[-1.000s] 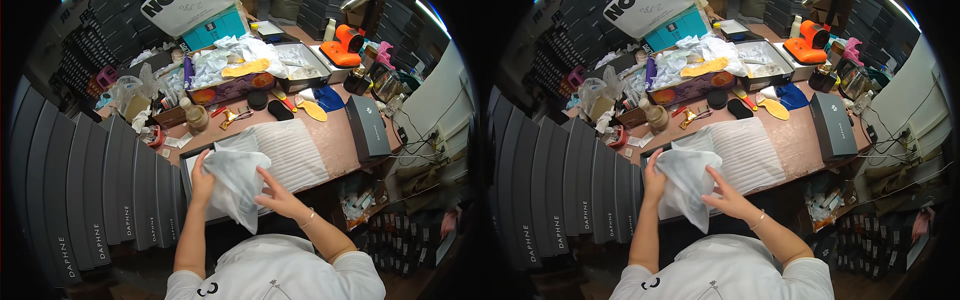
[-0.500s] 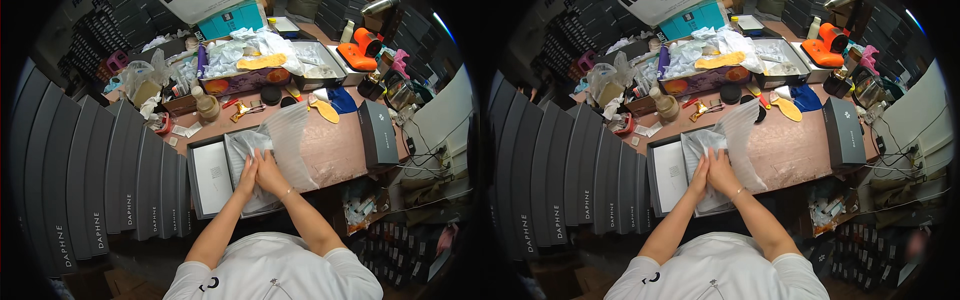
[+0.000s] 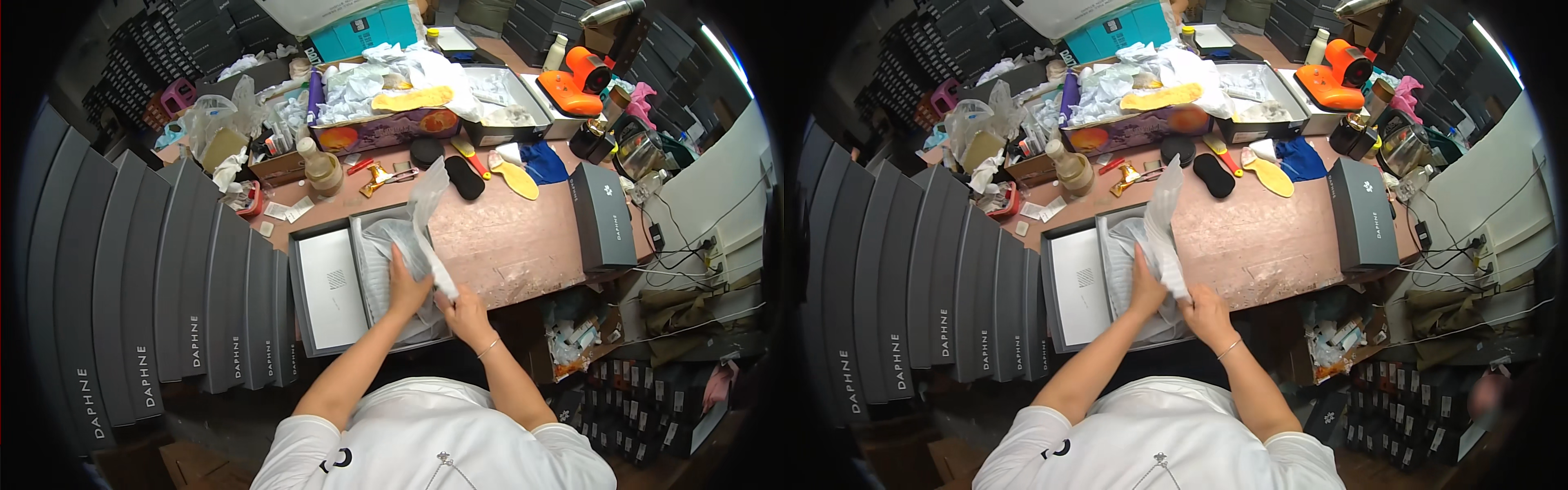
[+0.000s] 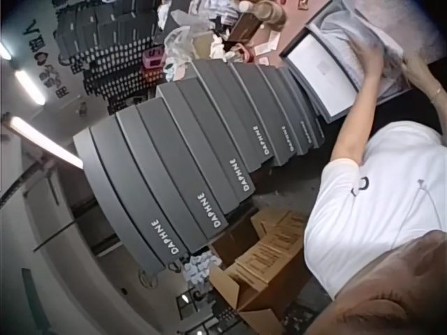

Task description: Pack high-heeled shoes into a box with protective tissue paper.

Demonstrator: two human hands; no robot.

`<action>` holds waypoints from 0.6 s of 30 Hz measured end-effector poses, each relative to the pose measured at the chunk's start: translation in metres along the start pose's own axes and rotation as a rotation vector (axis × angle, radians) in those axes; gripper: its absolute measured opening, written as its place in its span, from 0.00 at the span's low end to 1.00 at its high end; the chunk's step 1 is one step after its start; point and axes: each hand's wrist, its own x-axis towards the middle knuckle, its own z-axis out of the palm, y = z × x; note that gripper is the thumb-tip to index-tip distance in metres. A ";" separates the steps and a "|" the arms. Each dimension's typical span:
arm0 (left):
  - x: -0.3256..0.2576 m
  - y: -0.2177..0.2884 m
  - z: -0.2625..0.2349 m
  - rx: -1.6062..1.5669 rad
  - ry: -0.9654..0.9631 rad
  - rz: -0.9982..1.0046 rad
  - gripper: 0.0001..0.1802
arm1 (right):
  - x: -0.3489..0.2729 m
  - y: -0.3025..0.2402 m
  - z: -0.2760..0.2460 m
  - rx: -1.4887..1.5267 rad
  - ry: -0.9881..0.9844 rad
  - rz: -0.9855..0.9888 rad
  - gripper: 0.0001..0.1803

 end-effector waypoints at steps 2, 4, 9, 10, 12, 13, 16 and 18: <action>-0.011 0.018 -0.010 0.147 -0.049 -0.007 0.56 | 0.002 0.021 0.003 0.014 -0.026 -0.121 0.06; -0.002 0.010 -0.016 0.023 -0.005 -0.061 0.55 | -0.012 0.011 -0.009 0.016 -0.109 -0.114 0.07; 0.004 -0.004 -0.002 0.077 0.011 -0.097 0.50 | -0.039 0.014 -0.029 0.135 -0.149 -0.164 0.12; 0.004 -0.017 0.001 -0.016 -0.174 -0.137 0.49 | -0.037 0.012 -0.035 0.104 -0.276 -0.193 0.12; 0.007 -0.010 -0.003 -0.011 -0.152 -0.148 0.49 | -0.014 0.005 -0.055 0.037 -0.515 -0.271 0.14; 0.004 -0.005 -0.007 -0.009 -0.138 -0.159 0.49 | -0.005 0.005 -0.069 0.035 -0.513 -0.335 0.14; -0.024 0.038 -0.059 0.142 0.049 0.222 0.40 | 0.022 0.056 -0.085 0.040 -0.249 0.033 0.19; -0.046 0.036 -0.102 0.143 0.224 0.169 0.29 | 0.050 0.049 -0.083 0.101 0.005 0.079 0.24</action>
